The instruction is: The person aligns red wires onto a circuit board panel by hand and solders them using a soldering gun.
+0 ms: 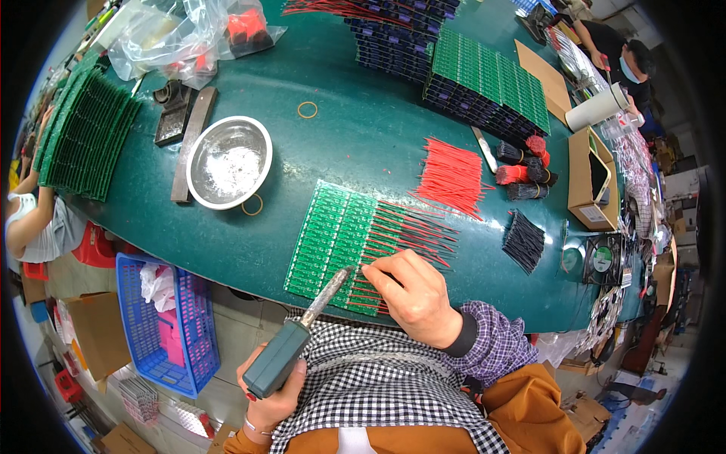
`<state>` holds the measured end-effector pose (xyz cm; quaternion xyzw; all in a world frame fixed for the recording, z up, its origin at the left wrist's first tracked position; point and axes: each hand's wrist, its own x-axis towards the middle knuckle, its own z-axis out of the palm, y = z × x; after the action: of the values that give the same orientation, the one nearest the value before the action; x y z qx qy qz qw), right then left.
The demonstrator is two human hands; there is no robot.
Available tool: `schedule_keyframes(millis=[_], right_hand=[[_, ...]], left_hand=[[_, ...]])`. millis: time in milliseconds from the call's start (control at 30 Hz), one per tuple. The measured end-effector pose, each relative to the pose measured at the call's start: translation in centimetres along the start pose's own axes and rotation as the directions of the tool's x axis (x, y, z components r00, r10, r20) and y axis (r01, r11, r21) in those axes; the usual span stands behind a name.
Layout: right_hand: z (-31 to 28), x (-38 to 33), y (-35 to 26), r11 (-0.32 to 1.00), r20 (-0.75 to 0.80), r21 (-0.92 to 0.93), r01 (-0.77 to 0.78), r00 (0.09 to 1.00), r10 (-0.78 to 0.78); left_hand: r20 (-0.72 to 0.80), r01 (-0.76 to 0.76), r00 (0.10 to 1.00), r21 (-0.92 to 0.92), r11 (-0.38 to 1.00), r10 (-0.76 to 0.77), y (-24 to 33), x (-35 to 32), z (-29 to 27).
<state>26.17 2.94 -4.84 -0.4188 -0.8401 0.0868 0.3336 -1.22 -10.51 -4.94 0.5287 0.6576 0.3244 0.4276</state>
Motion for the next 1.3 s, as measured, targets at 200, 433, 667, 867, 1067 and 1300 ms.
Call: schedule_keyframes(millis=[200,433,667,867,1067,1300], right_hand=[[0.2,-0.1,-0.1,1.000,-0.027,0.012,-0.002,1.000,0.002],[0.2,-0.4,0.2,0.999,-0.050,0.028,-0.015,0.999,0.016],[0.4,-0.3,0.2,0.999,-0.042,0.032,-0.010,0.999,0.011],[0.2,-0.3,0.3,0.999,-0.036,0.032,-0.009,0.999,0.010],[0.3,-0.1,0.1,1.000,-0.028,0.028,0.002,1.000,-0.001],[0.2,-0.1,0.0,1.000,-0.018,0.013,-0.009,1.000,0.009]], left_hand=[[-0.188,-0.010,0.982,-0.070,0.998,-0.004,-0.8,-1.4,-0.4],[-0.601,-0.355,0.754,-0.032,0.934,0.266,1.8,1.4,-4.7],[-0.587,-0.226,0.810,-0.280,0.933,0.021,5.4,7.8,-4.6],[-0.218,-0.059,0.976,-0.338,0.939,-0.017,3.8,0.9,-1.9],[-0.082,-0.037,0.996,-0.063,0.997,0.032,2.3,0.6,-0.9],[-0.021,0.030,0.999,-0.107,0.994,-0.032,2.0,0.9,-1.0]])
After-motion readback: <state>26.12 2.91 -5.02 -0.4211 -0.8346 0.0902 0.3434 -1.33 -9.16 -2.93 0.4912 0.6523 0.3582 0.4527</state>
